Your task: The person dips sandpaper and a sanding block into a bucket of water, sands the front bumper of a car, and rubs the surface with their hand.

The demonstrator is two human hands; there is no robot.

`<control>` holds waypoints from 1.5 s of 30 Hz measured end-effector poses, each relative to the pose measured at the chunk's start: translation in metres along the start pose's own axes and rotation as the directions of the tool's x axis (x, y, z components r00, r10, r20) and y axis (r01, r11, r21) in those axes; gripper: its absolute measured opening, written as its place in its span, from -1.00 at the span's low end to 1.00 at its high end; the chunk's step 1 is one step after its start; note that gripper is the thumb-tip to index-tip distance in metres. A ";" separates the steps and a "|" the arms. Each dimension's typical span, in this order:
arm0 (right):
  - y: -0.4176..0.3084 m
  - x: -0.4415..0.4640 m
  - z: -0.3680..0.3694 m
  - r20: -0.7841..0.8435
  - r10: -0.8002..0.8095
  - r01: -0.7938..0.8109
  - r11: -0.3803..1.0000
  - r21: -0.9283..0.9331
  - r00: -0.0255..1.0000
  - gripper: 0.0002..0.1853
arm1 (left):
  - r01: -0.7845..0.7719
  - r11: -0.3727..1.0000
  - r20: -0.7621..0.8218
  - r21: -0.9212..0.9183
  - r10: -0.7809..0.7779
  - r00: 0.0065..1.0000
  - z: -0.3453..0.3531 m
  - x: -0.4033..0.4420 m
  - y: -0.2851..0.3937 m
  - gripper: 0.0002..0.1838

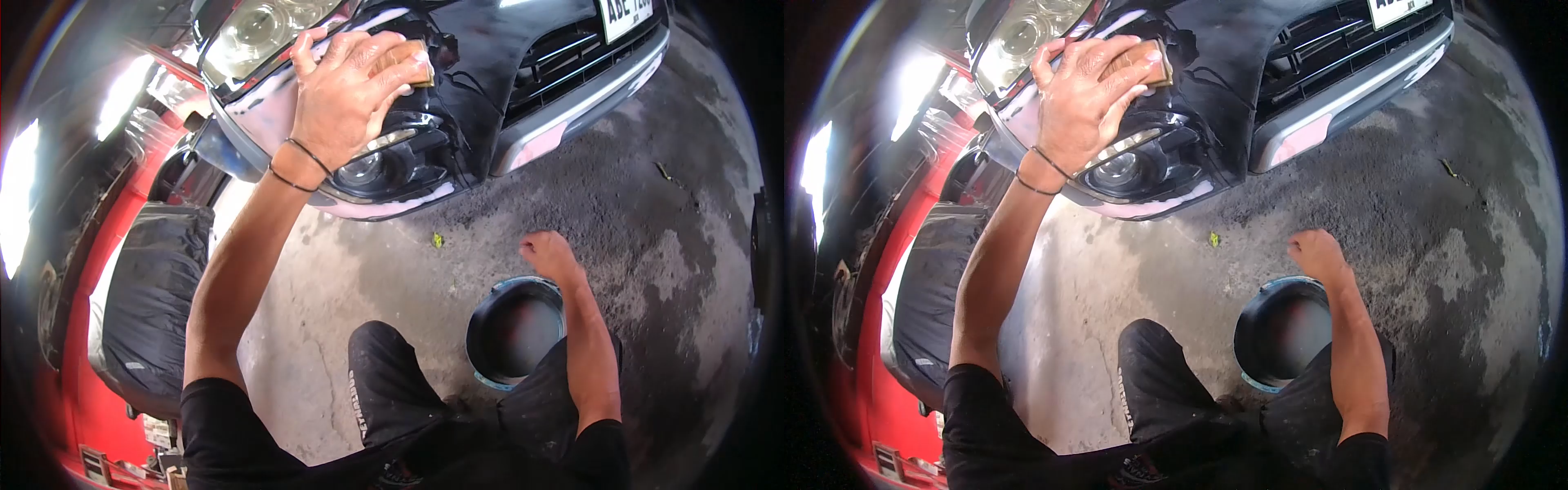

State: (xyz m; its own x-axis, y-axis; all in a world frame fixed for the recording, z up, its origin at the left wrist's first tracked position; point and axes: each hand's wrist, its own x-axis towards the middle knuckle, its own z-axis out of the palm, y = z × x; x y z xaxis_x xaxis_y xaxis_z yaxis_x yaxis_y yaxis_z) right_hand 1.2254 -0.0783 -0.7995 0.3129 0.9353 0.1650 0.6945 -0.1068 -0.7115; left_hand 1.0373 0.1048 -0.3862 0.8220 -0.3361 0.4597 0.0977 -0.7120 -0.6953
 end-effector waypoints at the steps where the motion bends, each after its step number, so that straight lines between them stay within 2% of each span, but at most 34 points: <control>1: -0.010 0.001 0.000 -0.004 0.000 0.000 1.000 0.000 1.000 -0.70 | 0.013 0.999 0.052 -0.045 -0.011 0.999 -0.007 0.002 0.006 -0.61; 2: -0.027 0.002 -0.003 -0.058 -0.028 0.037 0.987 0.159 0.998 -0.70 | 0.048 0.997 0.033 -0.065 -0.046 0.998 -0.009 -0.004 0.022 -0.60; 3: -0.044 0.002 -0.005 -0.117 -0.047 0.081 0.947 0.312 0.992 -0.71 | 0.131 0.974 0.068 -0.185 -0.120 0.990 -0.015 -0.012 0.043 -0.59; 5: -0.074 0.000 -0.005 -0.160 -0.069 0.139 0.864 0.485 0.985 -0.64 | 0.244 0.905 0.149 -0.349 -0.203 0.968 -0.023 -0.038 0.086 -0.52; 6: -0.090 -0.004 -0.007 -0.161 -0.062 0.133 0.865 0.483 0.985 -0.64 | 0.408 0.772 0.242 -0.487 -0.330 0.913 -0.026 -0.054 0.113 -0.52; 8: -0.113 -0.013 -0.010 0.095 -0.056 -0.050 0.542 0.839 0.994 -0.57 | 0.619 0.311 0.420 -0.722 -0.514 0.748 -0.010 -0.100 0.164 -0.54; 9: -0.116 -0.016 -0.003 0.099 -0.048 -0.057 0.548 0.834 0.994 -0.57 | 0.687 0.056 0.547 -0.724 -0.561 0.622 -0.007 -0.118 0.187 -0.56; 10: -0.118 -0.017 0.009 0.158 -0.099 -0.102 0.424 0.900 0.982 -0.54 | 0.706 -0.083 0.604 -0.703 -0.592 0.533 -0.002 -0.139 0.206 -0.54; 11: -0.119 -0.017 0.022 0.207 -0.161 -0.154 0.293 0.944 0.965 -0.51 | 0.571 -0.461 0.720 -0.679 -0.571 0.394 0.011 -0.166 0.229 -0.49; 13: -0.121 -0.020 0.042 0.256 -0.190 -0.198 0.279 0.940 0.948 -0.55 | 0.414 -0.708 0.809 -0.572 -0.570 0.144 0.026 -0.216 0.268 -0.51; 14: -0.122 -0.022 0.048 0.304 -0.159 -0.232 0.359 0.904 0.939 -0.56 | 0.409 -0.706 0.803 -0.577 -0.582 0.129 0.024 -0.227 0.280 -0.51; 15: -0.126 -0.022 0.054 0.348 -0.131 -0.262 0.436 0.861 0.928 -0.58 | 0.222 -0.833 0.860 -0.507 -0.507 0.065 0.020 -0.235 0.289 -0.53; 16: -0.131 -0.023 0.058 0.384 -0.141 -0.304 0.395 0.867 0.913 -0.58 | 0.013 -0.907 0.907 -0.421 -0.421 0.022 0.017 -0.243 0.297 -0.55; 17: -0.135 -0.024 0.063 0.396 -0.163 -0.305 0.406 0.861 0.904 -0.58 | 0.001 -0.898 0.898 -0.440 -0.440 0.006 0.012 -0.243 0.299 -0.55; 19: -0.138 -0.027 0.070 0.456 -0.093 -0.360 0.484 0.798 0.885 -0.55 | -0.160 -0.894 0.899 -0.419 -0.433 0.064 0.006 -0.239 0.305 -0.58; 21: -0.141 -0.028 0.070 0.505 -0.100 -0.402 0.483 0.778 0.857 -0.57 | -0.157 -0.894 0.897 -0.419 -0.435 0.081 0.008 -0.241 0.302 -0.52; 23: -0.142 -0.030 0.064 0.538 -0.104 -0.481 0.329 0.812 0.837 -0.60 | -0.112 -0.908 0.886 -0.404 -0.419 0.200 0.009 -0.245 0.292 -0.43; 24: -0.145 -0.029 0.057 0.572 -0.083 -0.531 0.285 0.798 0.816 -0.64 | -0.086 -0.912 0.880 -0.401 -0.409 0.239 0.006 -0.243 0.281 -0.30; 25: -0.150 -0.031 0.048 0.571 -0.073 -0.528 0.297 0.795 0.818 -0.64 | -0.099 -0.911 0.877 -0.400 -0.411 0.248 0.004 -0.240 0.270 -0.30; 27: -0.167 -0.037 0.030 0.589 -0.191 -0.610 -0.075 0.789 0.785 -0.64 | -0.039 -0.928 0.831 -0.369 -0.349 0.434 0.002 -0.235 0.253 -0.24; 28: -0.165 -0.038 0.033 0.594 -0.276 -0.640 -0.114 0.760 0.755 -0.54 | -0.015 -0.932 0.830 -0.363 -0.331 0.450 0.002 -0.233 0.245 -0.16; 29: -0.173 -0.039 0.026 0.593 -0.265 -0.635 -0.105 0.766 0.760 -0.54 | -0.024 -0.932 0.823 -0.362 -0.332 0.461 0.002 -0.229 0.237 -0.16; 31: -0.203 -0.043 0.010 0.479 -0.536 -0.676 -0.261 0.690 0.695 -0.39 | -0.075 -0.936 0.715 -0.343 -0.312 0.626 0.001 -0.225 0.226 -0.20; 33: -0.211 -0.048 0.016 0.493 -0.504 -0.673 -0.274 0.687 0.709 -0.30 | -0.152 -0.930 0.676 -0.334 -0.348 0.649 0.009 -0.225 0.230 -0.20; 35: -0.209 -0.047 0.028 0.438 -0.500 -0.626 -0.305 0.718 0.747 -0.31 | -0.207 -0.925 0.712 -0.320 -0.379 0.591 0.012 -0.227 0.234 -0.14; 36: -0.209 -0.044 0.030 0.434 -0.445 -0.577 -0.262 0.773 0.783 -0.32 | -0.223 -0.924 0.710 -0.310 -0.381 0.592 0.016 -0.230 0.239 -0.14; 37: -0.209 -0.044 0.029 0.449 -0.281 -0.494 -0.112 0.862 0.848 -0.28 | -0.216 -0.933 0.760 -0.287 -0.359 0.542 0.028 -0.237 0.246 -0.16; 39: -0.206 -0.036 0.021 0.299 -0.095 -0.289 0.107 0.952 0.950 -0.40 | -0.212 -0.948 0.844 -0.236 -0.308 0.439 0.067 -0.258 0.270 -0.19; 40: -0.203 -0.032 0.013 0.230 -0.016 -0.224 0.171 0.960 0.973 -0.51 | 0.017 -0.935 0.898 -0.354 -0.334 0.287 0.117 -0.288 0.316 -0.27; 41: -0.204 -0.025 0.003 0.081 0.040 -0.089 0.291 0.953 0.996 -0.60 | 0.324 -0.842 0.896 -0.432 -0.360 0.259 0.105 -0.263 0.320 -0.25; 42: -0.207 -0.017 -0.009 -0.074 0.073 0.038 0.413 0.910 0.995 -0.69 | 0.728 -0.569 0.895 -0.384 -0.423 0.142 0.140 -0.285 0.367 -0.15; 43: -0.212 -0.007 -0.025 -0.244 0.047 0.183 0.530 0.828 0.969 -0.74 | 0.896 -0.368 0.919 -0.248 -0.381 0.098 0.130 -0.276 0.379 -0.15; 44: -0.227 0.002 -0.051 -0.340 0.046 0.243 0.611 0.754 0.939 -0.85 | 0.987 -0.129 0.934 -0.095 -0.353 0.044 0.120 -0.266 0.388 -0.15; 45: -0.233 0.016 -0.068 -0.497 -0.007 0.352 0.716 0.603 0.868 -0.80 | 0.986 -0.168 0.984 -0.020 -0.179 -0.010 0.131 -0.270 0.405 -0.19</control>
State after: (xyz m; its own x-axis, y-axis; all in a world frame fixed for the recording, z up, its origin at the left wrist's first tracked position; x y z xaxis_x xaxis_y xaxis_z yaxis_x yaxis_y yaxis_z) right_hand 1.1126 -0.0611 -0.5844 0.5885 0.6446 0.4880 0.2166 0.4559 -0.8633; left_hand 0.9283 -0.0120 -0.8638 0.5258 0.7376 -0.4237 0.7825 -0.2241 0.5809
